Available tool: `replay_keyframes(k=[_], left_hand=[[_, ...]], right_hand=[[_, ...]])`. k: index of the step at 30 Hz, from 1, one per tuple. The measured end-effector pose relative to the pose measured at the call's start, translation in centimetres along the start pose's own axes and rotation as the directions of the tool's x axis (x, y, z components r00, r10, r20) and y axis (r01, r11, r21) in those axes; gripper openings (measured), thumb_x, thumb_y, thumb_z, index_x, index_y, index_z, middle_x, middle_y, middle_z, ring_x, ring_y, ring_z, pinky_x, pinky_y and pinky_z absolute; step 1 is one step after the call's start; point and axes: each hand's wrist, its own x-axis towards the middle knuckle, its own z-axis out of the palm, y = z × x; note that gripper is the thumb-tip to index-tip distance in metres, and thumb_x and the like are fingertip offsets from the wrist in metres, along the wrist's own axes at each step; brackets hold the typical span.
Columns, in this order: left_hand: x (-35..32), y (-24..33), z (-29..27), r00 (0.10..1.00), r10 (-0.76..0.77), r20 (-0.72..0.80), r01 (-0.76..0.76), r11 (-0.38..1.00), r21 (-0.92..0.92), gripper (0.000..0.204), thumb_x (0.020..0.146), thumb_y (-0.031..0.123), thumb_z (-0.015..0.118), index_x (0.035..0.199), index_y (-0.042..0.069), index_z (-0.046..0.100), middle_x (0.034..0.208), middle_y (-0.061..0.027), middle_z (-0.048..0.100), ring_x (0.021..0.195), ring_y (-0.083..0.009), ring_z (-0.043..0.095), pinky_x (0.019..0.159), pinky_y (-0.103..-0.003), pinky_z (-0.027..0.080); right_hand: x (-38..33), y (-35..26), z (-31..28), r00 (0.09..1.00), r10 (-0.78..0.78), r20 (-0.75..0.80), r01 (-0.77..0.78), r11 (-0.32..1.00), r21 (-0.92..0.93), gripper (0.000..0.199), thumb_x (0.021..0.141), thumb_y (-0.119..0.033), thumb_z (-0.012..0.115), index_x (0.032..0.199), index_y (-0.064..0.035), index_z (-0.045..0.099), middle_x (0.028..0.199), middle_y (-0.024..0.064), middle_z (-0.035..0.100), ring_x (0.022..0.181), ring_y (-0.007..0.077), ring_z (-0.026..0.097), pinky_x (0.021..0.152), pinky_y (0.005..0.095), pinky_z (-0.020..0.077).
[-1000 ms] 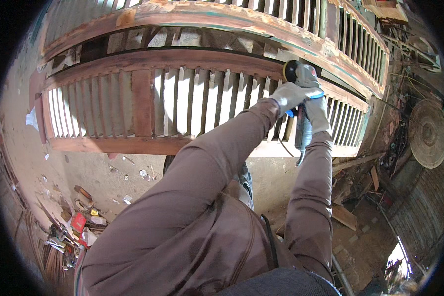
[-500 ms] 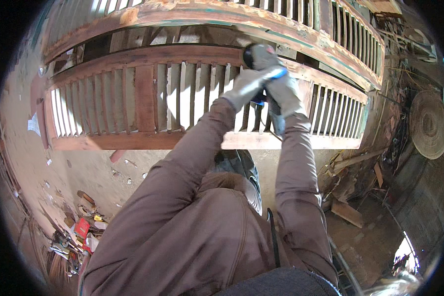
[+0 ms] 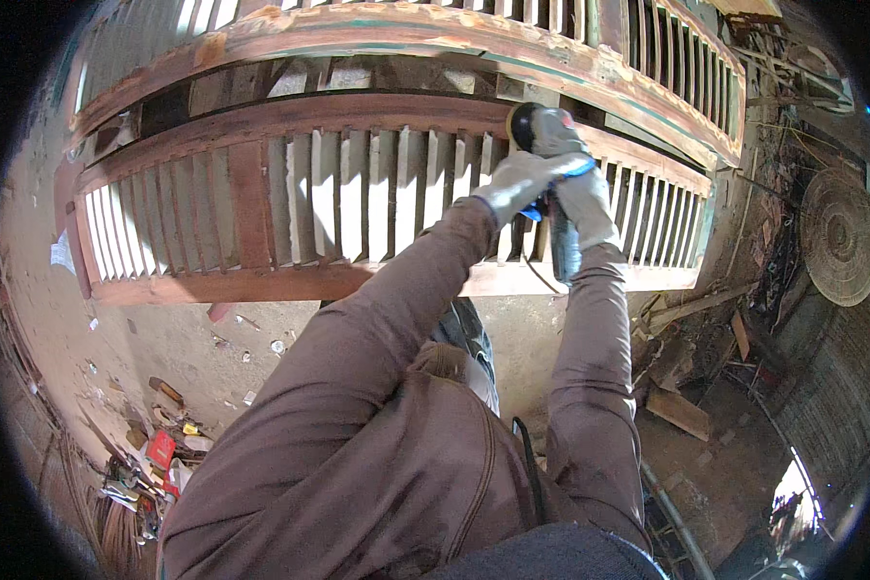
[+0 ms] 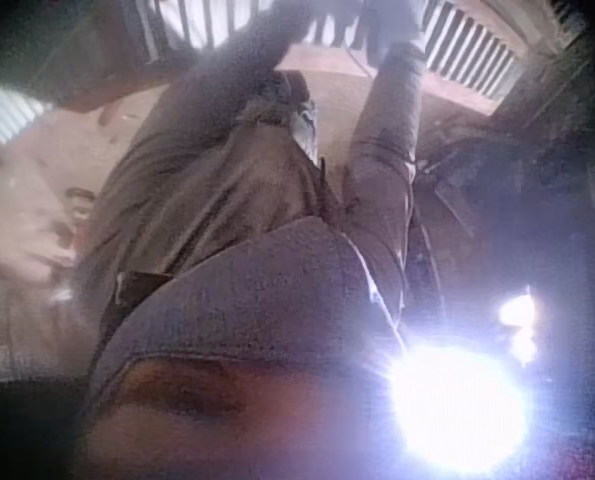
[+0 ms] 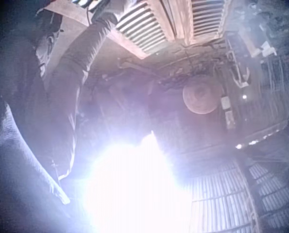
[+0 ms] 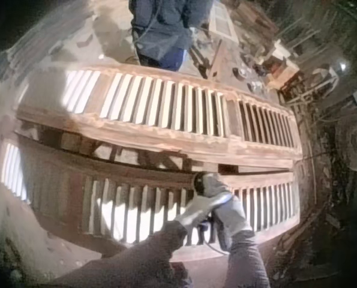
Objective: The person sands a wooden slatted frame using an electric sander, then applies a brown paste from a bowl with a yellow scraper. The person works on the frame's surface and edges in a cluttered workshop.
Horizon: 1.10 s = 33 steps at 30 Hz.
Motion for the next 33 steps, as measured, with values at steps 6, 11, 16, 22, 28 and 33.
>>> replay_keyframes(k=[6,11,16,22,28,33], left_hand=[[4.3,0.1,6.4,0.977,-0.055,0.207,0.073,0.994,-0.085,0.068,0.076,0.059,0.084,0.110,0.000,0.078,0.095,-0.0121,0.075,0.082,-0.0187,0.070,0.066,-0.035,0.058],[3.6,-0.8,5.4,0.988,-0.006,0.152,0.005,1.000,0.005,0.057,0.080,0.056,0.083,0.106,0.005,0.080,0.083,-0.0066,0.071,0.066,-0.0154,0.064,0.053,-0.032,0.050],[0.0,-1.8,-1.5,0.995,0.062,0.084,-0.056,0.996,-0.063,0.057,0.086,0.053,0.080,0.116,0.005,0.076,0.105,-0.0056,0.073,0.089,-0.0141,0.068,0.077,-0.030,0.056],[-5.9,-1.3,-8.9,0.992,0.115,-0.048,-0.122,0.973,-0.196,0.064,0.078,0.058,0.083,0.110,0.002,0.078,0.093,-0.0068,0.073,0.080,-0.0157,0.067,0.069,-0.032,0.054],[-11.6,0.0,-16.0,0.967,0.113,-0.228,-0.110,0.994,0.025,0.068,0.082,0.061,0.078,0.106,-0.002,0.077,0.090,-0.0069,0.072,0.080,-0.0141,0.068,0.072,-0.029,0.055],[-12.8,-1.5,-20.9,0.953,0.122,-0.278,-0.148,0.986,-0.075,0.070,0.079,0.061,0.082,0.106,-0.004,0.075,0.089,-0.0072,0.071,0.070,-0.0146,0.067,0.063,-0.029,0.056]], right_hand=[[3.5,11.3,-0.4,0.995,-0.048,-0.091,0.082,0.907,0.414,0.037,0.096,-0.035,0.063,0.122,-0.0092,0.070,0.105,0.0140,0.075,0.090,0.0255,0.072,0.077,0.0409,0.0555],[3.8,11.0,0.6,0.997,-0.073,0.005,0.066,0.921,0.383,0.038,0.095,-0.035,0.064,0.122,-0.0093,0.070,0.108,0.0148,0.075,0.094,0.0276,0.072,0.079,0.0418,0.0555],[1.5,3.5,3.3,0.991,-0.129,-0.035,0.130,0.991,0.029,0.048,0.086,-0.038,0.072,0.124,-0.0092,0.070,0.115,0.0182,0.074,0.109,0.0352,0.071,0.089,0.0438,0.0556],[-0.6,-6.4,6.9,0.979,-0.204,0.005,0.204,0.979,-0.023,0.049,0.086,-0.040,0.071,0.124,-0.0086,0.070,0.116,0.0184,0.074,0.110,0.0352,0.071,0.090,0.0432,0.0555],[-2.5,-14.2,10.4,0.958,-0.281,0.055,0.283,0.958,-0.041,0.051,0.086,-0.041,0.071,0.124,-0.0081,0.070,0.117,0.0185,0.074,0.111,0.0353,0.071,0.091,0.0425,0.0553],[-3.7,-20.1,12.7,0.934,-0.342,0.105,0.348,0.936,-0.049,0.052,0.086,-0.042,0.070,0.124,-0.0076,0.070,0.118,0.0187,0.074,0.112,0.0353,0.070,0.092,0.0420,0.0552]])
